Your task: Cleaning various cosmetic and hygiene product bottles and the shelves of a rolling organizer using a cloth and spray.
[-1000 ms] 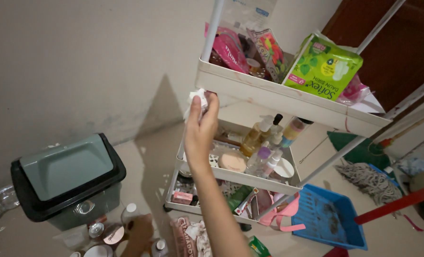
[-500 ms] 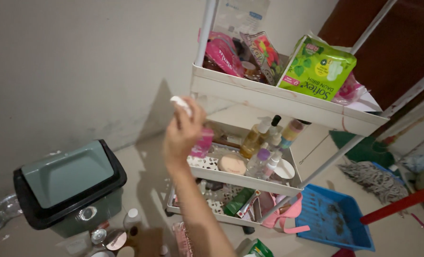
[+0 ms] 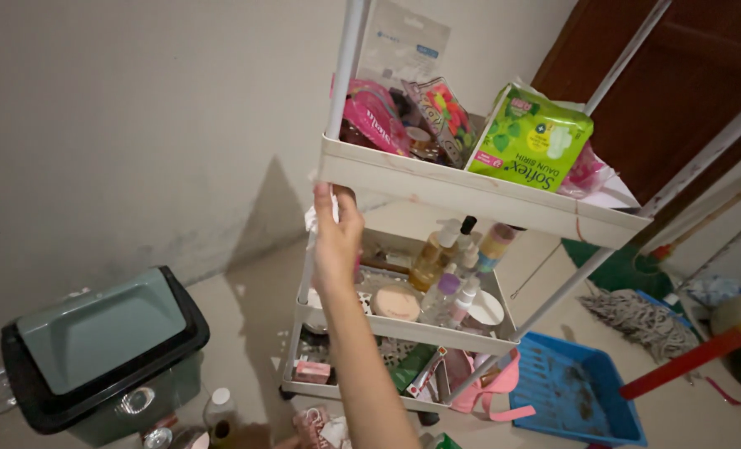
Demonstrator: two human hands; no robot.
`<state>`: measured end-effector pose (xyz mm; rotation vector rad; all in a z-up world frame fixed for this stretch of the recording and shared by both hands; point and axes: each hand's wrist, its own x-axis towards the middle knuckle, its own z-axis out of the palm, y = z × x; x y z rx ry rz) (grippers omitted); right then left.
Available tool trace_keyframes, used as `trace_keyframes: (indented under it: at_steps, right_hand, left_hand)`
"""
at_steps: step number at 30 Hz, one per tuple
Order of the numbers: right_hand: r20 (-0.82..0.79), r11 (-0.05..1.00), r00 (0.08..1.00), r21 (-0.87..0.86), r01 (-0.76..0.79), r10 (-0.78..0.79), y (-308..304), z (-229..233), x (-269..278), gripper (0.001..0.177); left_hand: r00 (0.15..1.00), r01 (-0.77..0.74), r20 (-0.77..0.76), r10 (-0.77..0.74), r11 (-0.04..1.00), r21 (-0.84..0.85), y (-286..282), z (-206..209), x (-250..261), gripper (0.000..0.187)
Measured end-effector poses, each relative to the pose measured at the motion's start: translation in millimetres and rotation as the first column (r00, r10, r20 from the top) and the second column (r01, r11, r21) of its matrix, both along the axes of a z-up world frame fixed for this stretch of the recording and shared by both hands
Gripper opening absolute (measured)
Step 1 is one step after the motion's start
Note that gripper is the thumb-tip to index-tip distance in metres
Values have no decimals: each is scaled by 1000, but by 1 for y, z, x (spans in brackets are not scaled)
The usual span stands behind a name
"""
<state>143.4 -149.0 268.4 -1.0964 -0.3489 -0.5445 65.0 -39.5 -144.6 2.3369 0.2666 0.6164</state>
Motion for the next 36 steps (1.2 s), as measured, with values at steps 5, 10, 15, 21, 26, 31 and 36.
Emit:
trace_keyframes:
  at_steps: [5,10,15,21,26,31,36]
  right_hand:
    - [215,928,930,-163,334,-297,4,11,-13,31]
    - [222,785,796,-156,599,-563,15,3,-20,21]
    - [538,533,572,-248,809,-619,2,-12,-28,20]
    - [23,950,986,-261,168,-168,-13,-20,16,42]
    - [-181,877,881,-136,-462,436,-30,-18,30,62]
    - [26,821,985,-557,-125,168,-40,-146,64,45]
    - [469,277,871,-825,492,-148,-45,-126,-22,21]
  left_hand:
    - [1000,-10,16,10,1000,16,11,17,32,20]
    - [999,-31,29,30,999,29,10,141,60,20]
    - [949,180,307,-66,915,-360,-6,358,49,32]
    - [771,561,599,-216,677,-477,-28,407,63,39]
    - [740,493,644,-195,808,-323,-30,428,62,37]
    - [784,531,552,-286,768,-356,-35,404,68,35]
    - [752,634,566,-338,607,-480,-45,384,76,32]
